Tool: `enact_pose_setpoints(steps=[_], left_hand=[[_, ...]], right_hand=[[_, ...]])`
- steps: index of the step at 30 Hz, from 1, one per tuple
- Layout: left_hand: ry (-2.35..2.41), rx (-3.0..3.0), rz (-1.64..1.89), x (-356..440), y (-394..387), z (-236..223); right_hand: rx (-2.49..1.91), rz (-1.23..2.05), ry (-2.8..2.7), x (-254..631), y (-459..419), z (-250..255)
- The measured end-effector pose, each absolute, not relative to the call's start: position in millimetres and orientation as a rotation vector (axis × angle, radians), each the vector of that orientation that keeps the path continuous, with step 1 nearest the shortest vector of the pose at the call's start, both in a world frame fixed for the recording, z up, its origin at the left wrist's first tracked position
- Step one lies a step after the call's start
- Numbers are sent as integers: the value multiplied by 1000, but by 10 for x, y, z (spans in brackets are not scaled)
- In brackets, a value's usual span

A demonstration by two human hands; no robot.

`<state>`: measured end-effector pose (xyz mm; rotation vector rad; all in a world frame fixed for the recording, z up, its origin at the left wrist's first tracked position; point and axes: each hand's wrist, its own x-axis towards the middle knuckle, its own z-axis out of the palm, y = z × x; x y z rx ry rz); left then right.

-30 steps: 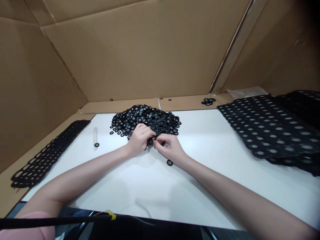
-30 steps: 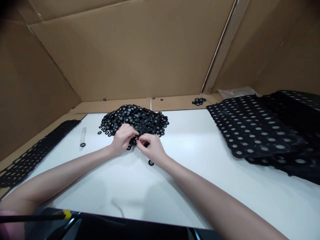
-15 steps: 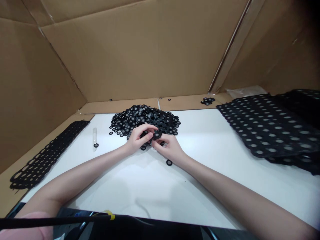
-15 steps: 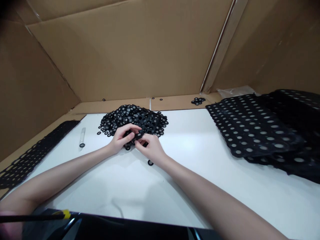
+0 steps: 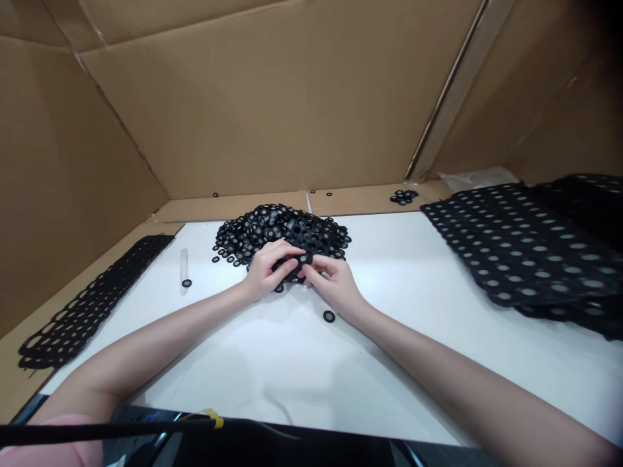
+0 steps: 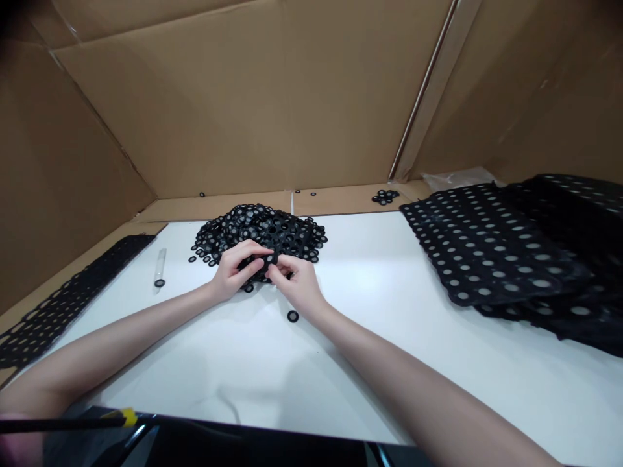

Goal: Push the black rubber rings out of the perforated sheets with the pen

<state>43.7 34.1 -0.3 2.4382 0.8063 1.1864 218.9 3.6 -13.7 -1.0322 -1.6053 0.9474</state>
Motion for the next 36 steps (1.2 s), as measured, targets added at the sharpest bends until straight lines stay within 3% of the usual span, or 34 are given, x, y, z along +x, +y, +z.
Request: enact_pose_setpoints(steps=[8, 27, 36], left_hand=[[791, 2572, 1087, 438, 346, -23], [878, 2650, 1181, 460, 403, -75], [1161, 2339, 1242, 425, 430, -47]], right_hand=[[-1053, 755, -1769, 2184, 29, -164], [-1047, 803, -1755, 2167, 44, -180], [-1029, 843, -1791, 2164, 45, -184]])
